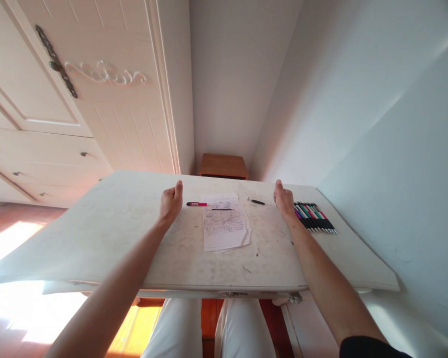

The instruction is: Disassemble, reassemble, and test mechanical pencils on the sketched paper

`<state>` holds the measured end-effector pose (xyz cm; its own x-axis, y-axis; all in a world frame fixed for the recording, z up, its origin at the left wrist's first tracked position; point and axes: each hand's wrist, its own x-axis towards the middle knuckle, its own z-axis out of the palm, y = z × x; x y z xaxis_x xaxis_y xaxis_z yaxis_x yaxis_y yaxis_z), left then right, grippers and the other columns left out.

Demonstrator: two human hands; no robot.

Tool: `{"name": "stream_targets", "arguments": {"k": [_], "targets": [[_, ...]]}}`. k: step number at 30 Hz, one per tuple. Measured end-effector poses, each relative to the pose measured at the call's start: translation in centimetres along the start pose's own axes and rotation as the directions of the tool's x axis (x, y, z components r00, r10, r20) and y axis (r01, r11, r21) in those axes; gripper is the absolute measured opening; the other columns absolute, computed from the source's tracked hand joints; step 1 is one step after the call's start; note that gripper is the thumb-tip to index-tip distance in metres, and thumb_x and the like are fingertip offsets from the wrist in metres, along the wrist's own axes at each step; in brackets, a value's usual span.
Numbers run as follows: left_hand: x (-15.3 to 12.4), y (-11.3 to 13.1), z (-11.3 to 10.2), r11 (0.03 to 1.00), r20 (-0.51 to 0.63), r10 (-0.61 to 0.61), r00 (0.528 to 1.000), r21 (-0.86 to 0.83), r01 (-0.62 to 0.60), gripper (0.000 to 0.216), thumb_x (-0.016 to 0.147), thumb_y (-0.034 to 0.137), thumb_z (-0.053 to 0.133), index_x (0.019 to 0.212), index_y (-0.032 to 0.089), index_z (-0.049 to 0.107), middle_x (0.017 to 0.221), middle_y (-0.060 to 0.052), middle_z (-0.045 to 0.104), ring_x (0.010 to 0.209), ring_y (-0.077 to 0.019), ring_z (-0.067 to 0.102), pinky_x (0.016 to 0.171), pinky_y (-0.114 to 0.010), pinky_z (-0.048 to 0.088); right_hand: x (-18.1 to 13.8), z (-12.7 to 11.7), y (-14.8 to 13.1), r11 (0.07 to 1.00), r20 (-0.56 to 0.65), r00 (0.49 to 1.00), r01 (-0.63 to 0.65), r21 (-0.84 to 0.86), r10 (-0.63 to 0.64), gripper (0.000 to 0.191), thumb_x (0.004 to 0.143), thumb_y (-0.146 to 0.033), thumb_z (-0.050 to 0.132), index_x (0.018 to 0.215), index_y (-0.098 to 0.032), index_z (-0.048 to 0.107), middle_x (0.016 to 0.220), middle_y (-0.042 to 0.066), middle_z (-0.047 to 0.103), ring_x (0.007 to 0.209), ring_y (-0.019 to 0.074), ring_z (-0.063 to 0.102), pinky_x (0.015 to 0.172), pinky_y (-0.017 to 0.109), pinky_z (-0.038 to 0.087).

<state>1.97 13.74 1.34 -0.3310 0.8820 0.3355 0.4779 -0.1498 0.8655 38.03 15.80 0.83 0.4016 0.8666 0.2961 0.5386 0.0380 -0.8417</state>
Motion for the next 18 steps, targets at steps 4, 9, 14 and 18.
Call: {"name": "stream_targets", "arguments": {"k": [4,9,14,18], "targets": [[0.1,-0.4,0.2,0.999,0.011,-0.009,1.0,-0.037,0.01,0.05,0.089,0.052,0.035,0.051,0.022,0.022,0.042,0.004,0.025,0.04,-0.0088,0.024,0.041,-0.027,0.015,-0.1,0.2,0.0,0.99,0.009,0.999,0.034,0.14,-0.036,0.059,0.089,-0.063,0.023,0.045,-0.024,0.029,0.036,-0.004,0.028,0.035,0.0099,0.027,0.039,0.026,0.024],[0.1,-0.5,0.3,0.998,0.053,-0.013,0.999,-0.057,0.016,0.046,0.087,0.047,0.037,0.051,0.023,0.021,0.043,0.004,0.023,0.041,-0.0088,0.022,0.041,-0.027,0.015,-0.5,-0.1,-1.1,0.967,0.051,0.998,0.009,0.253,-0.023,0.053,0.089,-0.047,0.03,0.043,-0.022,0.041,0.037,-0.005,0.025,0.035,0.009,0.023,0.038,0.025,0.019],[-0.1,-0.2,0.3,0.999,0.055,-0.033,0.998,-0.037,0.035,0.044,0.084,0.042,0.04,0.051,0.022,0.018,0.046,0.004,0.02,0.044,-0.0085,0.019,0.043,-0.027,0.015,-0.8,-0.4,-1.9,0.931,0.169,0.985,-0.03,0.363,-0.034,0.049,0.085,-0.039,0.032,0.069,-0.011,0.069,0.042,-0.006,0.026,0.038,0.0091,0.022,0.04,0.025,0.017],[-0.3,-0.1,0.1,0.998,0.043,-0.002,0.999,0.055,0.0,0.046,0.087,0.043,0.038,0.051,0.021,0.018,0.047,0.004,0.019,0.045,-0.009,0.022,0.046,-0.028,0.016,-0.9,-0.3,-2.0,0.92,0.203,0.969,0.049,0.389,-0.138,0.052,0.085,-0.04,0.032,0.106,-0.008,0.067,0.05,-0.005,0.035,0.044,0.0097,0.027,0.043,0.024,0.022]]}}
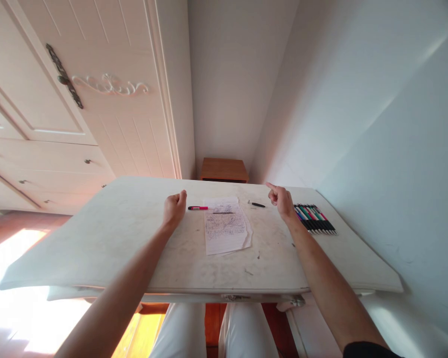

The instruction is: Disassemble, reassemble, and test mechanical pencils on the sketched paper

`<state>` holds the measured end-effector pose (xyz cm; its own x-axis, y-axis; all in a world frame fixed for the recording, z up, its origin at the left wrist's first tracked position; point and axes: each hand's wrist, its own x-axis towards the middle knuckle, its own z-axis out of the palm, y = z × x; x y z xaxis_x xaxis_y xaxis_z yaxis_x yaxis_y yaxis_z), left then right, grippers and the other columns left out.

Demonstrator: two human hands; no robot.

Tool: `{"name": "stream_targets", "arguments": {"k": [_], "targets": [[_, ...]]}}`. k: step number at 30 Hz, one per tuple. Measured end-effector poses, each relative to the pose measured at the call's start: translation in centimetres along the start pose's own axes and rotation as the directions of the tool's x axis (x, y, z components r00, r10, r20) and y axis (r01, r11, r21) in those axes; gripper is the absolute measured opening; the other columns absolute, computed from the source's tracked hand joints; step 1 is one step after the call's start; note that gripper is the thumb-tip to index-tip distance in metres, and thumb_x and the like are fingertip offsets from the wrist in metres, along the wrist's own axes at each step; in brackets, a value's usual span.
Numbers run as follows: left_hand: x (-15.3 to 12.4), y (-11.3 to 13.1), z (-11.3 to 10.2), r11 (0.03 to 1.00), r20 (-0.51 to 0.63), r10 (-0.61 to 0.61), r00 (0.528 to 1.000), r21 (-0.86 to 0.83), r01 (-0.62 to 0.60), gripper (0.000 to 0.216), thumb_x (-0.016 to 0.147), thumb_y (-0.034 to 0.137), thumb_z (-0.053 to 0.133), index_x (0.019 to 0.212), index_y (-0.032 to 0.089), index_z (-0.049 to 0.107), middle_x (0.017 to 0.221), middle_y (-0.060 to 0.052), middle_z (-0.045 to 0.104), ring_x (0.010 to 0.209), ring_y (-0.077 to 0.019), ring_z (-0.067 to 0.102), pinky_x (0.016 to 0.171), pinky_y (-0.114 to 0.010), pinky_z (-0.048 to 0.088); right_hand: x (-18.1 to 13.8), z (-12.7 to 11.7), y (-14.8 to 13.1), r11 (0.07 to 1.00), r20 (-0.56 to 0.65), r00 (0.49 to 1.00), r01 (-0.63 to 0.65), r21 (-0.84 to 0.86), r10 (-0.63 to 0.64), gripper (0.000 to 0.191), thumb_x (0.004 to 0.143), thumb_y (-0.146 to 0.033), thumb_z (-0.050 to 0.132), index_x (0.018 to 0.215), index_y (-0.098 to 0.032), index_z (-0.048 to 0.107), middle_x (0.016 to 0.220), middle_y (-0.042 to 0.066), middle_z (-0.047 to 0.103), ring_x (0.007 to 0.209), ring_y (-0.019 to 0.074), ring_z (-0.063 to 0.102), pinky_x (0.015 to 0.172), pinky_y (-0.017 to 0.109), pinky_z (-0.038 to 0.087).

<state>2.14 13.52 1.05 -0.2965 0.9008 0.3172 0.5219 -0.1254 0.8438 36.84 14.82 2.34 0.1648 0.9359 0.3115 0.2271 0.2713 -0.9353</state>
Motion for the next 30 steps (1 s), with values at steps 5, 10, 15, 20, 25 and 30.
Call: {"name": "stream_targets", "arguments": {"k": [5,10,15,20,25,30], "targets": [[-0.5,0.2,-0.2,0.917,0.016,0.201,0.98,0.348,-0.194,0.046,0.091,0.041,0.036,0.051,0.019,0.03,0.047,0.002,0.03,0.047,-0.0114,0.026,0.052,-0.03,0.017,-0.4,0.6,0.0,0.995,0.15,0.985,0.089,-0.05,-0.081,0.06,0.085,-0.038,0.031,0.137,-0.012,0.045,0.058,-0.005,0.041,0.047,0.011,0.03,0.046,0.023,0.027],[-0.2,-0.2,-0.1,0.869,0.222,0.333,0.917,0.305,-0.389,0.033,0.09,0.041,0.04,0.07,0.02,0.056,0.074,-0.005,0.058,0.073,-0.0191,0.052,0.063,-0.028,0.034,-1.1,1.4,-0.4,0.971,0.135,0.977,0.183,-0.156,-0.163,0.072,0.081,-0.026,0.038,0.15,-0.018,0.017,0.071,-0.003,0.052,0.058,0.0132,0.042,0.055,0.024,0.038],[0.6,-1.6,-0.5,0.849,0.4,0.4,0.825,0.176,-0.498,0.03,0.075,0.047,0.064,0.093,0.023,0.071,0.103,-0.009,0.065,0.1,-0.0273,0.055,0.09,-0.038,0.039,-2.1,2.9,-1.1,0.887,0.233,0.925,0.36,-0.288,-0.3,0.048,0.089,-0.035,0.044,0.133,-0.015,0.049,0.076,0.001,0.056,0.068,0.0145,0.051,0.069,0.027,0.044],[0.7,-2.1,-0.8,0.86,0.446,0.398,0.801,0.122,-0.495,0.023,0.077,0.046,0.065,0.083,0.027,0.076,0.098,-0.007,0.07,0.103,-0.0282,0.056,0.094,-0.04,0.038,-3.2,5.0,-0.9,0.794,0.456,0.809,0.531,-0.296,-0.371,0.029,0.087,-0.033,0.055,0.107,-0.017,0.068,0.086,0.005,0.059,0.074,0.0153,0.056,0.074,0.03,0.047],[0.8,-1.6,-0.6,0.918,0.388,0.372,0.843,-0.021,-0.396,0.031,0.078,0.05,0.061,0.078,0.022,0.075,0.09,-0.008,0.071,0.094,-0.0254,0.059,0.089,-0.038,0.043,-3.5,5.9,-0.1,0.743,0.535,0.766,0.58,-0.333,-0.357,0.026,0.087,-0.031,0.058,0.105,-0.018,0.07,0.095,0.008,0.058,0.089,0.0188,0.059,0.084,0.033,0.048],[0.6,-0.4,-0.8,0.92,0.348,0.138,0.927,-0.392,0.011,0.049,0.077,0.06,0.059,0.089,0.014,0.07,0.093,-0.01,0.069,0.085,-0.0208,0.062,0.072,-0.03,0.048,-3.4,5.9,0.2,0.715,0.55,0.764,0.588,-0.378,-0.338,0.023,0.088,-0.031,0.058,0.103,-0.02,0.072,0.095,0.008,0.057,0.092,0.0199,0.058,0.087,0.034,0.047]]}}
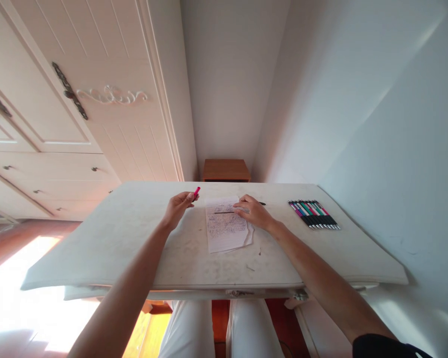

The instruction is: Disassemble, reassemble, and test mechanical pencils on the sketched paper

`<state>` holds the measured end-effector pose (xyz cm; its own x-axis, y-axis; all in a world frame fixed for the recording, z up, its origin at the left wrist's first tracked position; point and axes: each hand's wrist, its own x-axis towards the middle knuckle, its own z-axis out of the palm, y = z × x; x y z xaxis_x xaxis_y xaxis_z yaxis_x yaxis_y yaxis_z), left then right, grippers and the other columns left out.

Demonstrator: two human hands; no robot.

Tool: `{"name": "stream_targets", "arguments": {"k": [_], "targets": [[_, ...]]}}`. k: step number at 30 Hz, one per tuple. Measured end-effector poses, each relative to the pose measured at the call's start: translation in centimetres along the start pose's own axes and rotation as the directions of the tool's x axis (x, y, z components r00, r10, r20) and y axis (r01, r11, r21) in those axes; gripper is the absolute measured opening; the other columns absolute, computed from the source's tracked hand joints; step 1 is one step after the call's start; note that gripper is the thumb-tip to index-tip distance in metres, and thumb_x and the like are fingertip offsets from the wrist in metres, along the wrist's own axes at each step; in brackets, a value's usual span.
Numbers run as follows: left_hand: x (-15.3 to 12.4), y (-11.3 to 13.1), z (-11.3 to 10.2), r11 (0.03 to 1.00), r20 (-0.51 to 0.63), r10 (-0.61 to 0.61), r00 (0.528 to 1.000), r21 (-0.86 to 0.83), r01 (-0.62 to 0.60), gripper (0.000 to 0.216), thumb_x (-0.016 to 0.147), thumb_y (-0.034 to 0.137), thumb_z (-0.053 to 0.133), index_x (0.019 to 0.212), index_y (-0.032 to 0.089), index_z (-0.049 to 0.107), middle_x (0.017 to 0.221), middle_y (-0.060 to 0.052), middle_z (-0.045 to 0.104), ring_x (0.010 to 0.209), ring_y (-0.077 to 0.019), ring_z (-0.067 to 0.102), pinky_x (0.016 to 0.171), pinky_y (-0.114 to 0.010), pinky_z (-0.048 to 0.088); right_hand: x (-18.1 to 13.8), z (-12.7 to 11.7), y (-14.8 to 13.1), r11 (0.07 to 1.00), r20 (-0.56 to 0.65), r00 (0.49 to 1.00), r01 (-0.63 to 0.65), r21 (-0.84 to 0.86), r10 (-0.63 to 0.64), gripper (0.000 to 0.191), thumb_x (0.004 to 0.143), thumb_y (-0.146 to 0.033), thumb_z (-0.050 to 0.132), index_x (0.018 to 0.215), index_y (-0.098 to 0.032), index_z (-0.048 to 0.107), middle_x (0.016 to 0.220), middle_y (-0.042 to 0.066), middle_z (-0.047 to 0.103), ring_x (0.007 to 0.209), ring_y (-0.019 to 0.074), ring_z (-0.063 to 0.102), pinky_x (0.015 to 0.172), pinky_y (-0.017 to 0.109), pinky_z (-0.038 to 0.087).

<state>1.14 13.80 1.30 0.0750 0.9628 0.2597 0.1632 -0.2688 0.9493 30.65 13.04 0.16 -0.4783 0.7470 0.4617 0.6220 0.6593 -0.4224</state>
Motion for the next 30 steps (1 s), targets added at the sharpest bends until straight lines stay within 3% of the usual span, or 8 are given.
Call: {"name": "stream_targets", "arguments": {"k": [2,5,14,18,24,30], "targets": [[-0.2,0.3,0.1,0.983,0.016,-0.053,0.998,-0.177,0.055,0.05,0.075,0.06,0.062,0.092,0.013,0.067,0.094,-0.011,0.068,0.083,-0.0185,0.062,0.069,-0.028,0.048,0.0,0.1,0.0,1.0,0.018,1.0,0.006,-0.003,-0.006,0.022,0.088,-0.03,0.058,0.102,-0.019,0.072,0.094,0.008,0.056,0.091,0.0196,0.058,0.085,0.033,0.048],[-0.4,0.4,0.4,0.966,0.06,-0.095,0.994,-0.235,0.106,0.048,0.071,0.058,0.067,0.089,0.014,0.066,0.093,-0.01,0.068,0.077,-0.0154,0.062,0.065,-0.026,0.048,0.0,0.5,0.1,1.0,0.044,0.999,0.022,-0.018,-0.021,0.02,0.087,-0.029,0.06,0.1,-0.019,0.073,0.092,0.008,0.057,0.088,0.0193,0.057,0.083,0.033,0.047],[-0.4,-0.1,1.1,0.983,0.13,-0.087,0.988,-0.148,0.106,0.043,0.063,0.049,0.078,0.086,0.014,0.07,0.08,-0.005,0.067,0.066,-0.0126,0.058,0.064,-0.026,0.046,0.2,1.0,-0.3,0.994,0.072,0.995,0.07,-0.085,-0.064,0.016,0.089,-0.022,0.058,0.09,-0.02,0.073,0.092,0.007,0.058,0.084,0.0177,0.057,0.08,0.032,0.047],[-0.4,-0.2,1.2,0.993,0.093,-0.075,0.993,-0.083,0.083,0.043,0.06,0.047,0.08,0.085,0.014,0.069,0.076,-0.005,0.067,0.067,-0.0139,0.057,0.063,-0.026,0.044,0.3,0.8,-0.9,0.988,0.086,0.994,0.079,-0.135,-0.067,0.017,0.09,-0.023,0.056,0.091,-0.019,0.072,0.092,0.008,0.059,0.085,0.0185,0.057,0.08,0.032,0.046],[-0.2,-0.4,1.3,0.995,-0.048,-0.027,0.999,0.096,0.031,0.039,0.059,0.046,0.079,0.08,0.015,0.069,0.078,-0.006,0.068,0.072,-0.0161,0.059,0.066,-0.028,0.044,0.3,0.6,-1.2,0.994,0.061,0.997,0.048,-0.098,-0.042,0.021,0.089,-0.026,0.057,0.105,-0.021,0.069,0.097,0.008,0.06,0.09,0.02,0.058,0.083,0.032,0.046],[0.3,-1.1,1.6,0.99,-0.031,0.028,0.999,0.142,-0.023,0.032,0.061,0.042,0.076,0.076,0.016,0.066,0.076,-0.003,0.067,0.07,-0.0157,0.059,0.067,-0.028,0.045,1.4,0.9,-2.0,0.987,0.049,0.997,-0.059,-0.149,0.067,0.02,0.089,-0.023,0.056,0.105,-0.02,0.068,0.097,0.007,0.063,0.085,0.0179,0.059,0.08,0.029,0.045]]}}
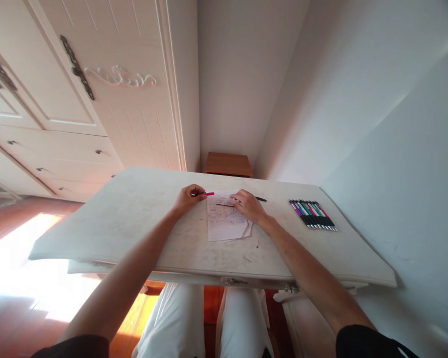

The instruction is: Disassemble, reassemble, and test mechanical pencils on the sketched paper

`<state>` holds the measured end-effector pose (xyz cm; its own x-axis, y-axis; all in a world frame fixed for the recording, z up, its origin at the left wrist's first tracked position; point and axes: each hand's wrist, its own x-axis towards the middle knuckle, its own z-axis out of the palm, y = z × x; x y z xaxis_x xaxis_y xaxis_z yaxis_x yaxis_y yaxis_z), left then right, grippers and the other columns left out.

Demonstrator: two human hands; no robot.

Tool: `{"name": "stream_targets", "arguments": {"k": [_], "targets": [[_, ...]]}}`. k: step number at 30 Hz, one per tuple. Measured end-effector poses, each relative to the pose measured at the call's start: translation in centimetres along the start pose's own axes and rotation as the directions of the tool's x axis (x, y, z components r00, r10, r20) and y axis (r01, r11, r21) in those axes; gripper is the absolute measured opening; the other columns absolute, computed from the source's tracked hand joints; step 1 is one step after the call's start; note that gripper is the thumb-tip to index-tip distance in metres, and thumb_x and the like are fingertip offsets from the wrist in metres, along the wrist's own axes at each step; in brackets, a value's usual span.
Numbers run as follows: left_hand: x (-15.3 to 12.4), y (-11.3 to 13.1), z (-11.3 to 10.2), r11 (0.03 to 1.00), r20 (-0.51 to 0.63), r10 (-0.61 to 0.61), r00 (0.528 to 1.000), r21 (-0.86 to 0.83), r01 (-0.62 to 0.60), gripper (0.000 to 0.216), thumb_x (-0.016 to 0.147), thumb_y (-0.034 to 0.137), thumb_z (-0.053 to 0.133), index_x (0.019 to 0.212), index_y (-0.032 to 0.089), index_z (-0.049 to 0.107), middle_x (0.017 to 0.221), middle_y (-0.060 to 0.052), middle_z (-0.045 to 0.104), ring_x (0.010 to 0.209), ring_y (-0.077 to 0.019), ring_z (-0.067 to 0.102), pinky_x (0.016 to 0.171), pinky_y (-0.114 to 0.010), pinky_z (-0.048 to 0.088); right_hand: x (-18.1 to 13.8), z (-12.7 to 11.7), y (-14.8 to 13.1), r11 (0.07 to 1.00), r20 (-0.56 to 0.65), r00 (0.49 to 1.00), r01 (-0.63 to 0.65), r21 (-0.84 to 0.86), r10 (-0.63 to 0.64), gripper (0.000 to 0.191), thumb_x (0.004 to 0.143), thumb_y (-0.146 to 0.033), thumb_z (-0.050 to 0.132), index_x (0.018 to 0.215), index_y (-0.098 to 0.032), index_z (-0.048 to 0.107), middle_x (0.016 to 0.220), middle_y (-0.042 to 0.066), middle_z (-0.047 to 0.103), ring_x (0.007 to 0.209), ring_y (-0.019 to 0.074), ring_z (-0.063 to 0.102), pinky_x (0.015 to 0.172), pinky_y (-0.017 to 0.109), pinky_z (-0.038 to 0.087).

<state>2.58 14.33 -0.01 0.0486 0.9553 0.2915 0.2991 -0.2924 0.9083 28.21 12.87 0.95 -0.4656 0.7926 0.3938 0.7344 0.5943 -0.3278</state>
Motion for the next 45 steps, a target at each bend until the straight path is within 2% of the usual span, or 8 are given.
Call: {"name": "stream_targets", "arguments": {"k": [8,15,19,24,29,36,45], "targets": [[0.3,-0.8,0.1,0.999,0.013,0.024,1.0,-0.021,-0.024,0.03,0.064,0.036,0.072,0.086,0.016,0.066,0.089,-0.007,0.069,0.085,-0.0207,0.063,0.078,-0.033,0.048,3.3,1.6,-1.3,0.994,0.075,0.996,-0.042,-0.102,0.05,0.015,0.088,-0.021,0.058,0.095,-0.019,0.07,0.094,0.007,0.064,0.089,0.019,0.059,0.076,0.029,0.043],[0.4,-1.1,0.2,0.999,0.011,0.039,0.999,-0.005,-0.038,0.029,0.067,0.037,0.071,0.086,0.016,0.067,0.09,-0.008,0.07,0.087,-0.0216,0.063,0.077,-0.033,0.049,3.8,2.4,-1.3,0.993,0.081,0.995,-0.049,-0.104,0.057,0.014,0.09,-0.02,0.055,0.087,-0.02,0.069,0.091,0.006,0.062,0.087,0.018,0.058,0.074,0.027,0.04],[0.5,-1.1,0.3,0.999,0.012,0.044,0.999,0.011,-0.044,0.031,0.068,0.04,0.072,0.087,0.016,0.067,0.09,-0.007,0.07,0.086,-0.0209,0.064,0.076,-0.032,0.049,3.7,2.7,-1.2,0.995,0.037,0.998,-0.051,-0.089,0.055,0.013,0.09,-0.017,0.053,0.086,-0.018,0.065,0.092,0.006,0.062,0.087,0.0181,0.057,0.076,0.028,0.04],[0.4,-0.7,0.3,0.996,0.02,0.065,0.998,0.058,-0.066,0.027,0.074,0.04,0.068,0.089,0.018,0.069,0.092,-0.006,0.071,0.087,-0.0205,0.064,0.077,-0.031,0.05,3.1,2.1,-1.9,0.995,-0.079,0.995,-0.052,0.085,0.059,0.014,0.093,-0.019,0.046,0.094,-0.02,0.06,0.094,0.004,0.065,0.083,0.0168,0.058,0.075,0.028,0.041],[0.2,-0.2,0.3,0.992,0.049,0.079,0.996,0.096,-0.084,0.025,0.076,0.04,0.066,0.089,0.019,0.071,0.094,-0.005,0.072,0.088,-0.0204,0.064,0.076,-0.03,0.05,2.6,1.6,-2.6,0.982,-0.148,0.989,0.008,0.191,0.021,0.013,0.093,-0.024,0.049,0.093,-0.02,0.061,0.092,0.004,0.067,0.08,0.0164,0.06,0.075,0.027,0.043],[-0.1,0.4,0.3,0.985,0.099,0.091,0.991,0.139,-0.104,0.024,0.076,0.039,0.066,0.09,0.021,0.073,0.094,-0.004,0.072,0.084,-0.0191,0.063,0.072,-0.029,0.048,2.5,1.8,-2.2,0.979,-0.203,0.979,0.058,0.197,-0.017,0.018,0.089,-0.023,0.057,0.106,-0.019,0.062,0.093,0.005,0.07,0.078,0.0164,0.064,0.08,0.03,0.047],[-0.3,0.6,0.5,0.979,0.15,0.12,0.981,0.145,-0.142,0.023,0.076,0.038,0.066,0.09,0.022,0.074,0.092,-0.004,0.072,0.083,-0.0182,0.063,0.071,-0.028,0.047,2.5,1.7,-2.6,0.989,-0.209,0.975,0.097,0.109,-0.073,0.022,0.084,-0.019,0.065,0.107,-0.019,0.065,0.094,0.004,0.073,0.081,0.0172,0.066,0.082,0.03,0.047]]}}
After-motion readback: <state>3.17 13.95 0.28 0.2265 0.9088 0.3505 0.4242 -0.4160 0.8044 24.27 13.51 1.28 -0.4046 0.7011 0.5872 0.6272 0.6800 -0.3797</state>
